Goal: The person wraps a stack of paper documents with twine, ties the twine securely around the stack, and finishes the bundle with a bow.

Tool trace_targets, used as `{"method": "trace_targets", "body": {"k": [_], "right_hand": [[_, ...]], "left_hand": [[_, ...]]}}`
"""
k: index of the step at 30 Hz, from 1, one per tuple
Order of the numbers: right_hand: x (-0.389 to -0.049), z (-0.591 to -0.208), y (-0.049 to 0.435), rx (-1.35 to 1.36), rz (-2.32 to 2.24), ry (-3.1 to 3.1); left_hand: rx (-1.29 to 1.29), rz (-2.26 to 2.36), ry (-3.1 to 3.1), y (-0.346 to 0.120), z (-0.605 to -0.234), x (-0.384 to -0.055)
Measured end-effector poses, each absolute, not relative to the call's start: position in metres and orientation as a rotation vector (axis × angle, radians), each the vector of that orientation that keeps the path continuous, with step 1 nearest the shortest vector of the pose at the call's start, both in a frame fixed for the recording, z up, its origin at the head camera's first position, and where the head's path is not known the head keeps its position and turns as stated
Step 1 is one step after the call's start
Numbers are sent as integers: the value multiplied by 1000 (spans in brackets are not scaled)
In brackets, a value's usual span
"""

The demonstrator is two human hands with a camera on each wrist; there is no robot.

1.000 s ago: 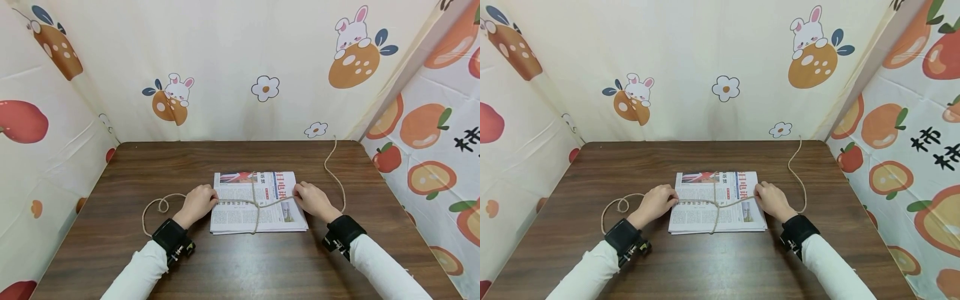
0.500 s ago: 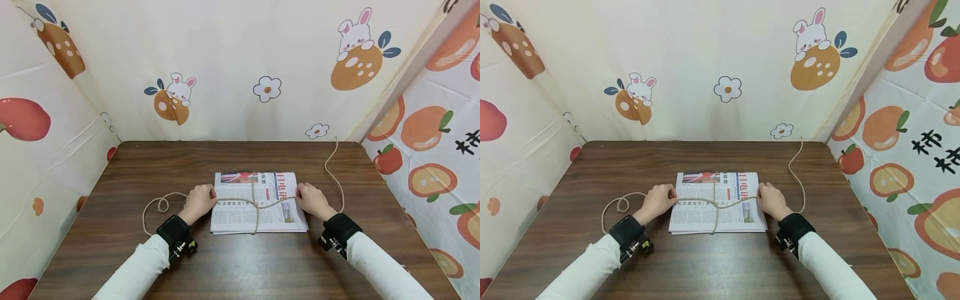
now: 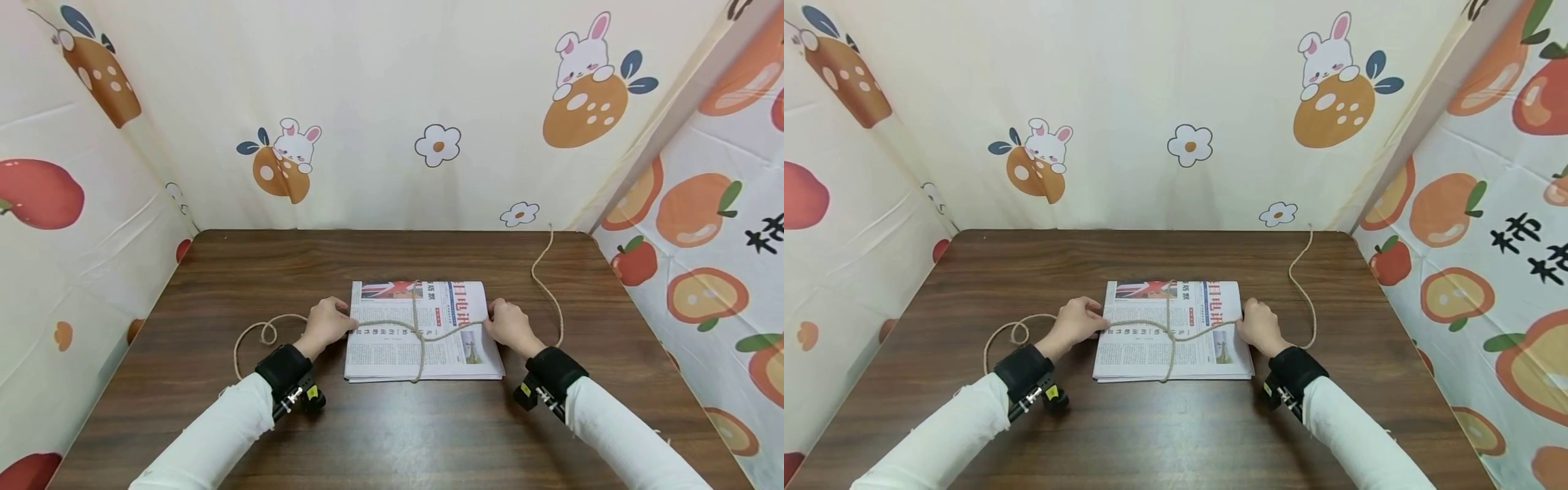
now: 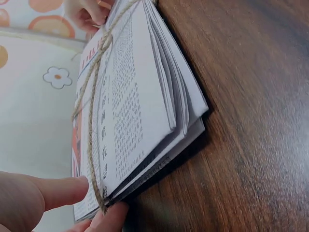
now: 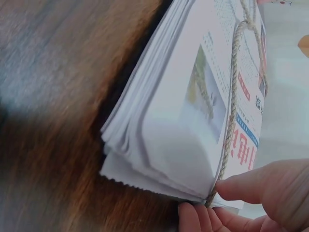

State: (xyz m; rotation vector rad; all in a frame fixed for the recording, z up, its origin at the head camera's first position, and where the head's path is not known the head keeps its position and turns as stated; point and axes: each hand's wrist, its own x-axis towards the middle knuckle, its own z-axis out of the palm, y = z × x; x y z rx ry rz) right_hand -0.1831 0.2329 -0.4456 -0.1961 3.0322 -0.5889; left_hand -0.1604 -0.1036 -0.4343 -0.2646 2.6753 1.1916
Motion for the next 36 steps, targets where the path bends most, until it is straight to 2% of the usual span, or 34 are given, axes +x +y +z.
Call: {"method": "trace_targets", "body": {"k": [12,20,36], "right_hand": [[-186,-443,233,-68,-619,2908],[-188,-440,235,158,-987,2594],[-196,-439,239,259,-1116,2392]], "left_hand": [[-480,1438,2437,-101,-431,-160],[-607,1501,2307,-102,-433,-163],[-574,1430,2320,-105,-436,-171]]}}
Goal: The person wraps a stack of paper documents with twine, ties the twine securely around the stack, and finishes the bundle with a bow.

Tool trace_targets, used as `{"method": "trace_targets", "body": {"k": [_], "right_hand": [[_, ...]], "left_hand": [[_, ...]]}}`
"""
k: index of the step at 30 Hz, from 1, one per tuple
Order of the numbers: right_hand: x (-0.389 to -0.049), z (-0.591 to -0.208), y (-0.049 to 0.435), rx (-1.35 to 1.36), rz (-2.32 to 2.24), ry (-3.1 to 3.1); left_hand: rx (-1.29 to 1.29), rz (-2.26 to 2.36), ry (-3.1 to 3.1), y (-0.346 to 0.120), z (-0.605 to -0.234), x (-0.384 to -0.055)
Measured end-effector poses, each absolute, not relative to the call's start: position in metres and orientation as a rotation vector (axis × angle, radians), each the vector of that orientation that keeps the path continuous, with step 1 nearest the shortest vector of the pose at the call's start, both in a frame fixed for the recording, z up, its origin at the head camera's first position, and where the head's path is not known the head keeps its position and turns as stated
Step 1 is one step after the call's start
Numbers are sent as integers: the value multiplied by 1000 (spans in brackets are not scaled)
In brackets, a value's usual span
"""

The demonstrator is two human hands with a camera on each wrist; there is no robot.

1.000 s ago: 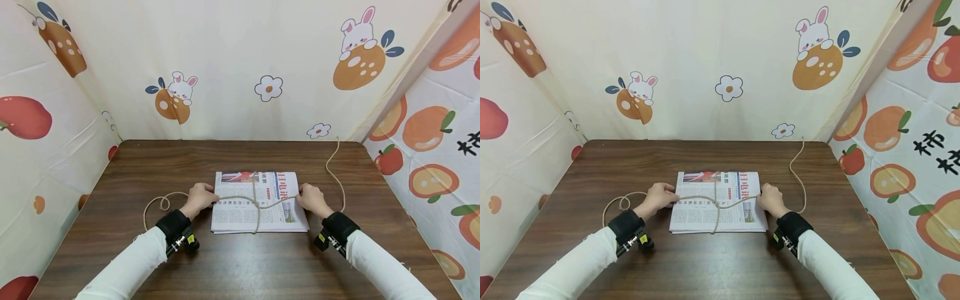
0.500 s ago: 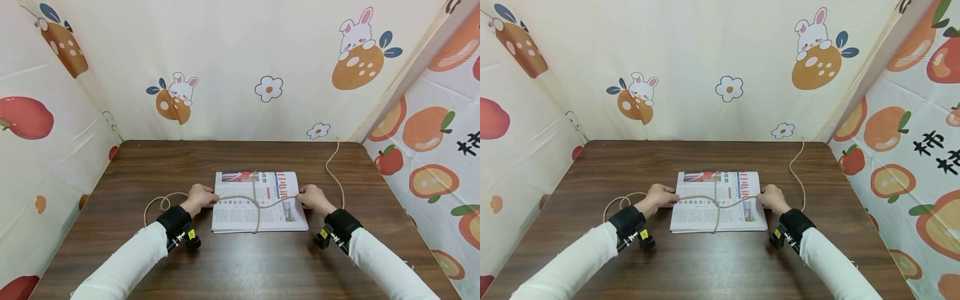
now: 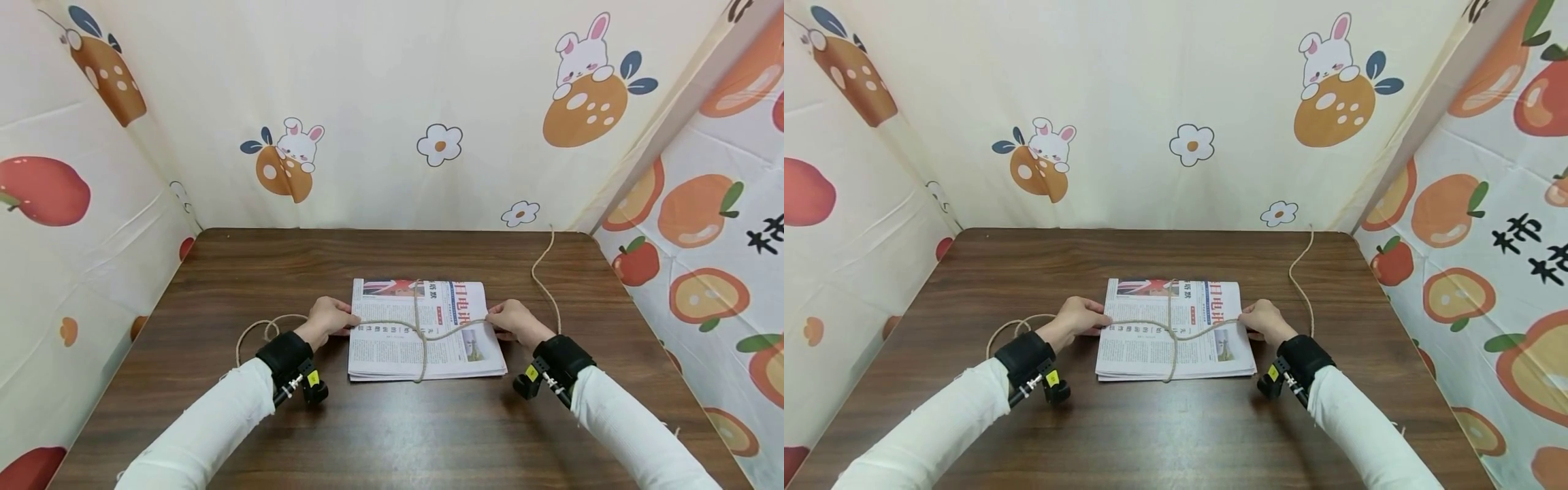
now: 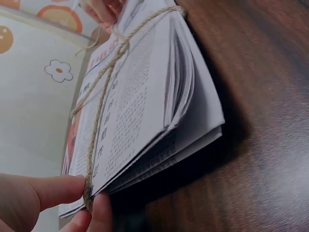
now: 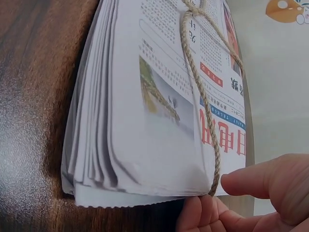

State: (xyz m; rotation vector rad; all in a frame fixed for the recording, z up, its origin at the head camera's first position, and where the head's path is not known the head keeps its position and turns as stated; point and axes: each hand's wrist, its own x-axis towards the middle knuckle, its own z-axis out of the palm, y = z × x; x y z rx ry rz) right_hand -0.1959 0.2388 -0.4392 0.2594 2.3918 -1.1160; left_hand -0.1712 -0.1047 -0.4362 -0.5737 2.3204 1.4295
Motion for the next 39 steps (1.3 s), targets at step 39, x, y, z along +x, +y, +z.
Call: {"method": "trace_targets", "body": {"k": [39], "right_hand": [[-195,-407,252,-145,-1154,2740]], "left_hand": [[26,1370,2795,-119,-401,-173]]}}
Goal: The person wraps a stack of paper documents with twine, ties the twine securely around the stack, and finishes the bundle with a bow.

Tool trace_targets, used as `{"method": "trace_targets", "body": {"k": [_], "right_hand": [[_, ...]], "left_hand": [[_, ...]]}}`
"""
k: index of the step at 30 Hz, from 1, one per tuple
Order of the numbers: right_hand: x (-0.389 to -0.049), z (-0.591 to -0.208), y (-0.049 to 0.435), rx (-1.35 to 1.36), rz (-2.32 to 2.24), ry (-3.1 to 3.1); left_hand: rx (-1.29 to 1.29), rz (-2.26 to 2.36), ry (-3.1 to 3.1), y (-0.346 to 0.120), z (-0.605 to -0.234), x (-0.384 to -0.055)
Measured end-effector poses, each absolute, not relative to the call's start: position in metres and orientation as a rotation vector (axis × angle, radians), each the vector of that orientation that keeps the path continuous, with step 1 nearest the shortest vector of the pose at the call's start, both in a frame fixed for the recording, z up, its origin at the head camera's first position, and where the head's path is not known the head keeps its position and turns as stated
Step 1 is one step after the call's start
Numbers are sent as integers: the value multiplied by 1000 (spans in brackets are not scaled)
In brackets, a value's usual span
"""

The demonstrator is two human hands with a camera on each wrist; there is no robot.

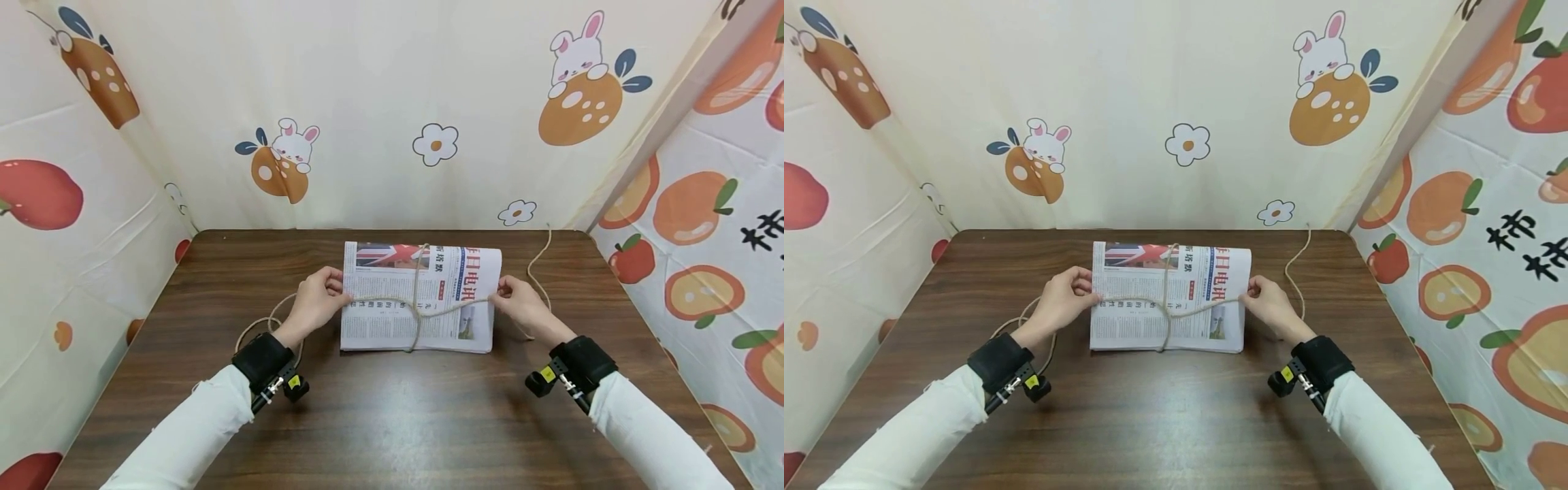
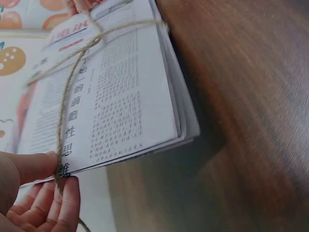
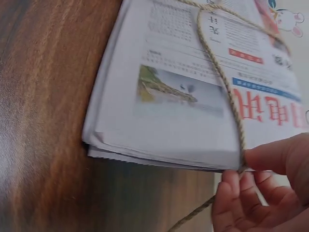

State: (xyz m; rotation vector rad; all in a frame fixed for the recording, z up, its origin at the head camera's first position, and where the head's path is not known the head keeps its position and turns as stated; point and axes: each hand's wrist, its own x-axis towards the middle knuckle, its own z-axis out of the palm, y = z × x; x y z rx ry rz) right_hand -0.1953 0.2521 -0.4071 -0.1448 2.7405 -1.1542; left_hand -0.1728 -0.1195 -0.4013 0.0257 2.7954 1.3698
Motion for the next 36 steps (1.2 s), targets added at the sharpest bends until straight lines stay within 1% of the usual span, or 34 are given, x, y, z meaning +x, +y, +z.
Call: {"method": "trace_targets", "body": {"k": [5,9,12,15,19,22,24,27,36], "right_hand": [[-192,-399,254,-276,-1116,2918],[-188,-402,256,-355,-1103,3023],[-183,-411,257,-491,-1110,3110],[-175,-424,260,-699,-1075,3163],[-163,-445,266,-920,-945,3125],[-154,-461,269,-1040,-808,3089],[-148,-469,270,-1127,-740,3082],[-142,-475,269,-1194,-695,3076],[-141,-473,265,-1155,-642,3094]], "left_hand": [[238,1358,2980,-120,-393,-171],[454,1296,3151,-123,-394,-170],[677,1187,3264,-128,-403,-168],[902,1039,3292,-134,-417,-163],[1163,731,3250,-140,-438,-153],[1303,496,3186,-144,-449,-146],[1350,397,3132,-146,-454,-142],[1332,325,3083,-148,-458,-138],[1282,322,3081,-148,-460,-135]]}}
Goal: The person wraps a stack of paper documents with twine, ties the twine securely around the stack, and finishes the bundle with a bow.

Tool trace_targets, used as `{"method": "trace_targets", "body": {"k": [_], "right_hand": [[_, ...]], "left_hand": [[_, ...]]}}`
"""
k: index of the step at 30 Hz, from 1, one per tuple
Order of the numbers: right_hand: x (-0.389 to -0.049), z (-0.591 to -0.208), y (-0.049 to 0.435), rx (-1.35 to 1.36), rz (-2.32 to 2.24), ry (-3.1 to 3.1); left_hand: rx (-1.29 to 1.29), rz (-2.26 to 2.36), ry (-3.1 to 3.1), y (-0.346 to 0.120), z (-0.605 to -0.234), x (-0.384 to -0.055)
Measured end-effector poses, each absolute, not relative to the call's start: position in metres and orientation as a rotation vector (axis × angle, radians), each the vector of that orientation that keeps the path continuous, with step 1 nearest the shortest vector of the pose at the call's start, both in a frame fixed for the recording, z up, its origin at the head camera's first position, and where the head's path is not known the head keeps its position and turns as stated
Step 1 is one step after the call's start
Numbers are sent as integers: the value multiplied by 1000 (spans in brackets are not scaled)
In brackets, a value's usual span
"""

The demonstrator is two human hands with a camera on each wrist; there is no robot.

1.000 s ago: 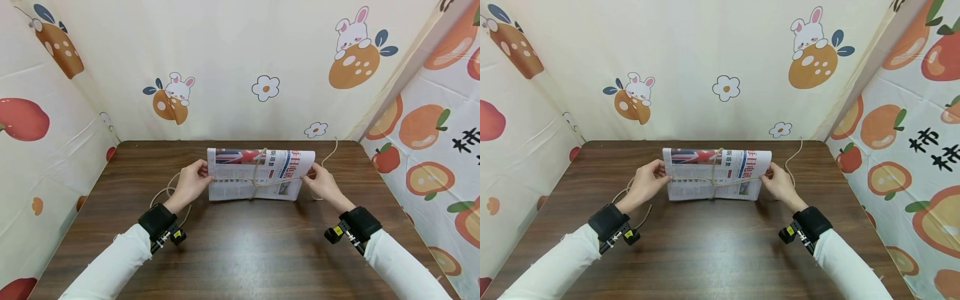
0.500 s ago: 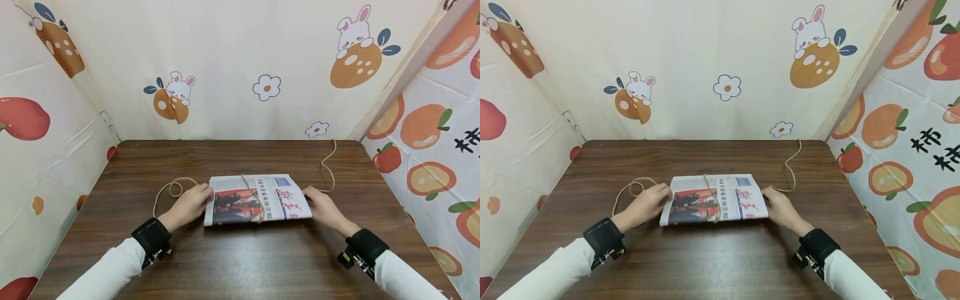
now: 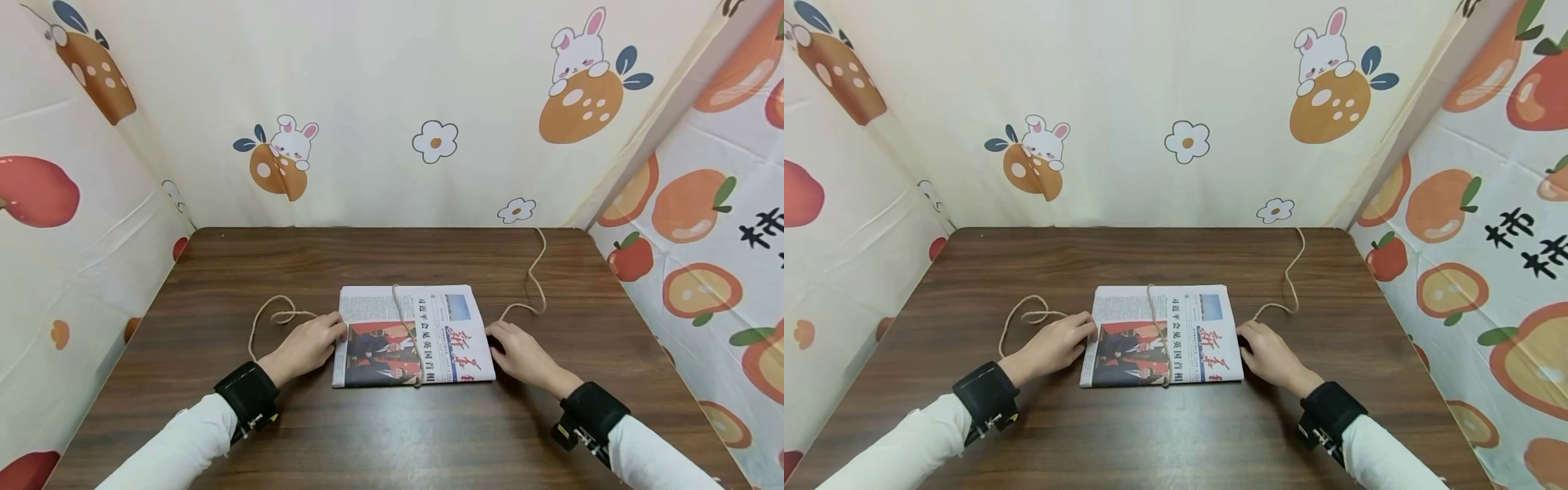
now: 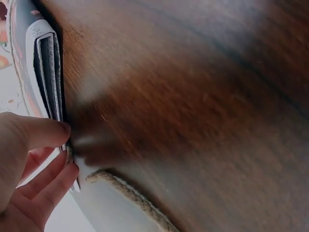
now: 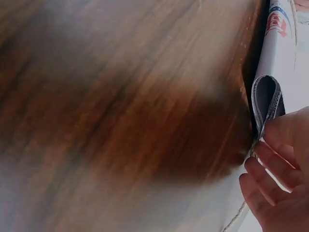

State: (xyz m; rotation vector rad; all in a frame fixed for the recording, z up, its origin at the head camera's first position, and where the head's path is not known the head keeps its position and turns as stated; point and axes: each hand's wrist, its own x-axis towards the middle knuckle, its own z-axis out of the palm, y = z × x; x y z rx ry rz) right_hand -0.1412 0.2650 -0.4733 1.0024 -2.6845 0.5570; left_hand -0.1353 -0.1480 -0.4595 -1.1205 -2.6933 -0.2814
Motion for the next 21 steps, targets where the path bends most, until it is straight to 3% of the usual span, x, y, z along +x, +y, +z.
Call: {"method": "trace_targets", "body": {"k": [21], "right_hand": [[-155,-477,258,877,391,-2740]], "left_hand": [[-983,-358,-2773,-145,-459,-132]]}}
